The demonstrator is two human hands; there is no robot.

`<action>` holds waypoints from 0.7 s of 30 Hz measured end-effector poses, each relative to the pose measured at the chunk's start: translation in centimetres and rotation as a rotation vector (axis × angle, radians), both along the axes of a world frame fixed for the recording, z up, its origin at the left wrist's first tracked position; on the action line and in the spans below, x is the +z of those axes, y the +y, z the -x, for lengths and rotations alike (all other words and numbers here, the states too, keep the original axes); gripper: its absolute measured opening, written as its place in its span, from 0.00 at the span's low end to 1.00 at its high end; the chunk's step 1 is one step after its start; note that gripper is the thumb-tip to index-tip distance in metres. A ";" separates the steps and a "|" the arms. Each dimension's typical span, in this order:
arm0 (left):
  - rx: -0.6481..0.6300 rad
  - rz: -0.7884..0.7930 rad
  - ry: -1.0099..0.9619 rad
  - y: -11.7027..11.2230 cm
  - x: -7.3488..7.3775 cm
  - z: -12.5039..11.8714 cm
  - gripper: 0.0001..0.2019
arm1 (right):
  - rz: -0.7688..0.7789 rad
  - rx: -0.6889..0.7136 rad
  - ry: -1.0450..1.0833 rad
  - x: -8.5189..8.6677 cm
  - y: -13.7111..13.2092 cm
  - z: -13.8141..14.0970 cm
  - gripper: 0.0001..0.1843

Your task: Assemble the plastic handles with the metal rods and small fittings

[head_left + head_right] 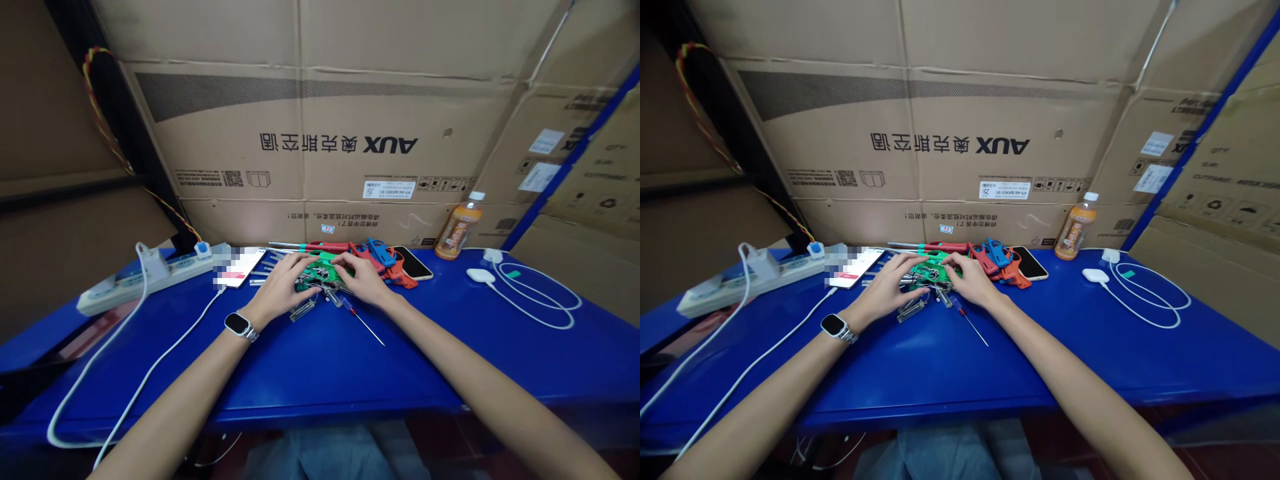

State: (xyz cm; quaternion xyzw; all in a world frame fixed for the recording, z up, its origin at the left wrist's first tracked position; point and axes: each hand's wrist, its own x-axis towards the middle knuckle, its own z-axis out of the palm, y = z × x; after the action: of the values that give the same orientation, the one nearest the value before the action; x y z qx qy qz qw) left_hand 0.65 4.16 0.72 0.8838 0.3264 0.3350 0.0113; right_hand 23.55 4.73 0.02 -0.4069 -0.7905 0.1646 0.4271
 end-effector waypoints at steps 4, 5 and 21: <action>0.005 -0.026 -0.006 0.1 0.0 0.1 0.16 | 0.026 0.005 0.018 0.1 -0.3 -0.1 0.12; 0.009 -0.025 -0.014 0.2 0.0 0.2 0.16 | 0.030 0.012 0.019 0.1 -0.3 -0.1 0.11; 0.179 0.006 -0.019 1.5 -0.6 0.8 0.12 | -0.049 -0.130 -0.088 0.6 2.8 -2.7 0.04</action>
State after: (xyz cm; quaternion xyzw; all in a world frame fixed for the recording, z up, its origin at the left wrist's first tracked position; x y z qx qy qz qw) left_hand -0.14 5.66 0.10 0.8479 0.4049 0.3420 -0.0131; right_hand 26.29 7.57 0.60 -0.4534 -0.7842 0.0991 0.4118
